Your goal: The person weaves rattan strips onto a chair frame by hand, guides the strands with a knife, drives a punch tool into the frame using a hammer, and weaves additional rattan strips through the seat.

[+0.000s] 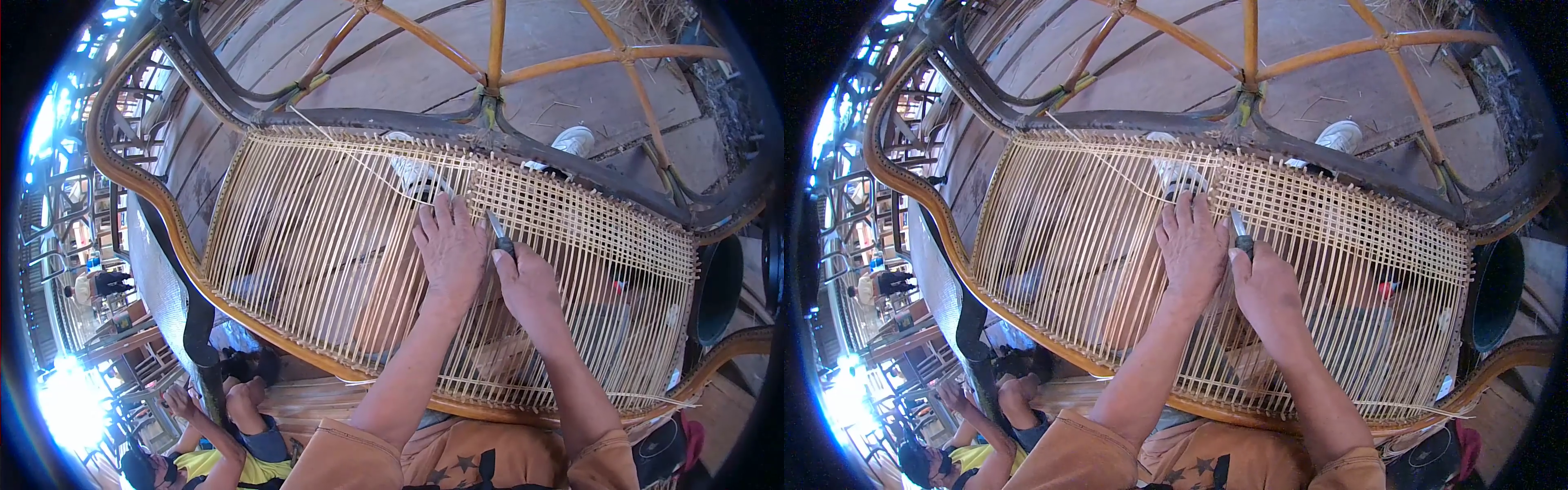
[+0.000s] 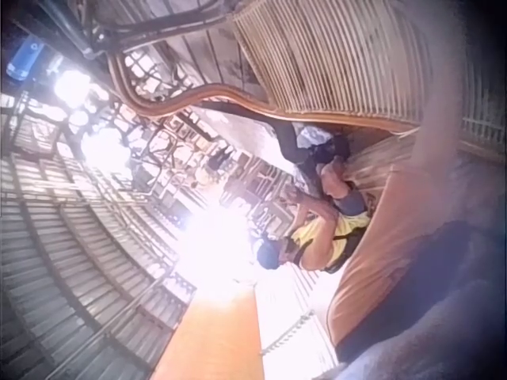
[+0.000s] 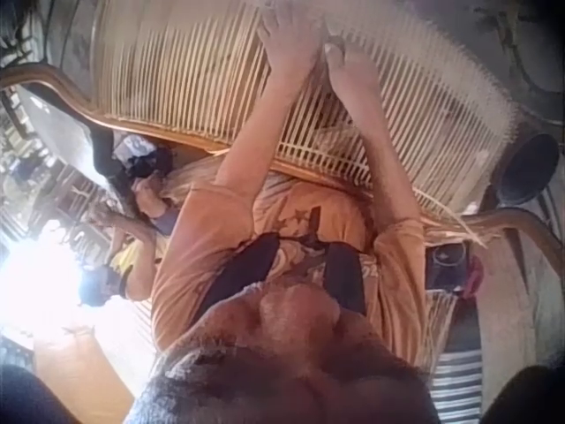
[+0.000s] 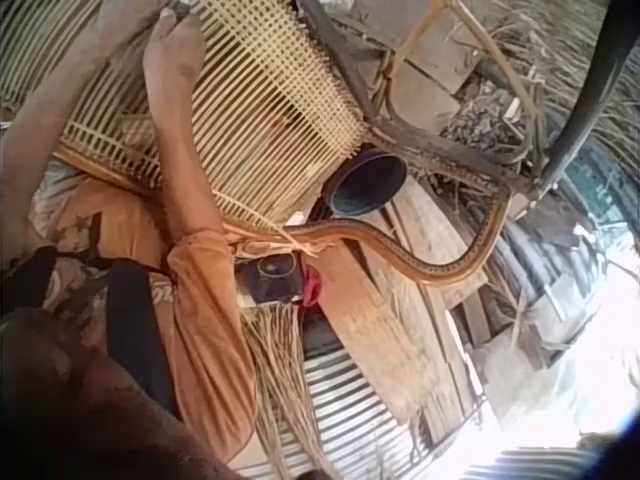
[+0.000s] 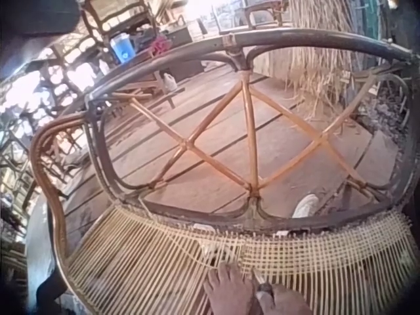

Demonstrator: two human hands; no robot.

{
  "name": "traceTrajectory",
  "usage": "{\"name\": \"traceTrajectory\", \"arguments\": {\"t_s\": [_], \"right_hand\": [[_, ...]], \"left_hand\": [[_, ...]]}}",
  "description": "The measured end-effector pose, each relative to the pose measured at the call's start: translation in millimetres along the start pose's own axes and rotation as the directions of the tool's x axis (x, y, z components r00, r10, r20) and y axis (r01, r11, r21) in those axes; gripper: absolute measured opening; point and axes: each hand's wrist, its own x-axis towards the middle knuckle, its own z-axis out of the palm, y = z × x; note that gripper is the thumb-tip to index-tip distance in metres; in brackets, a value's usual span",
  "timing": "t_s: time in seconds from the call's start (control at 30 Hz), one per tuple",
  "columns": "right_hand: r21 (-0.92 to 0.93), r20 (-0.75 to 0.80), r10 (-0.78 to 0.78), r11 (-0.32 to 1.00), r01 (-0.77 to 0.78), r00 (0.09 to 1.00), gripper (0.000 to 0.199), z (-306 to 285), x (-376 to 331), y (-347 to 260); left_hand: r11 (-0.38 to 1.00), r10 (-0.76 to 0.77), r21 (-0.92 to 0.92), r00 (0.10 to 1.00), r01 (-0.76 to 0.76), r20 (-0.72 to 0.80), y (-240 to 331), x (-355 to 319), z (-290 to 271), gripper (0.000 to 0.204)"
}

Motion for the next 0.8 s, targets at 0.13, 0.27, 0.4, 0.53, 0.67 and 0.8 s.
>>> {"name": "traceTrajectory", "arguments": {"t_s": [0.13,0.27,0.4,0.53,0.67,0.8], "right_hand": [[0.046,0.014,-0.008,0.999,0.008,1.000,0.035,-7.8,-3.9,0.1],[0.001,0.057,0.033,0.999,-0.033,0.998,0.036,-8.0,-10.0,4.6],[-0.013,0.072,0.026,1.000,-0.025,0.997,0.038,-8.4,-12.0,4.1],[-0.004,0.015,-0.003,1.000,0.003,1.000,0.039,-18.3,-14.3,-5.9],[-0.032,0.009,-0.021,0.999,0.021,1.000,0.038,-6.4,6.3,9.1],[-0.029,0.010,-0.017,0.999,0.017,1.000,0.037,-7.3,4.5,-2.0]], "left_hand": [[0.999,-0.021,-0.031,1.000,0.022,0.020,1.7,0.1,-2.0,0.051],[0.996,-0.052,-0.071,0.999,0.053,0.016,2.7,0.6,-3.8,0.050],[0.992,-0.055,-0.109,0.998,0.060,0.042,-5.0,-0.9,-1.8,0.049],[0.990,-0.058,-0.124,0.997,0.063,0.041,-2.4,1.4,-2.5,0.048],[0.995,-0.025,-0.095,1.000,0.025,-0.006,-4.0,-0.8,-0.8,0.047],[0.994,-0.036,-0.099,0.999,0.037,0.004,-5.1,0.1,-5.3,0.045]]}}
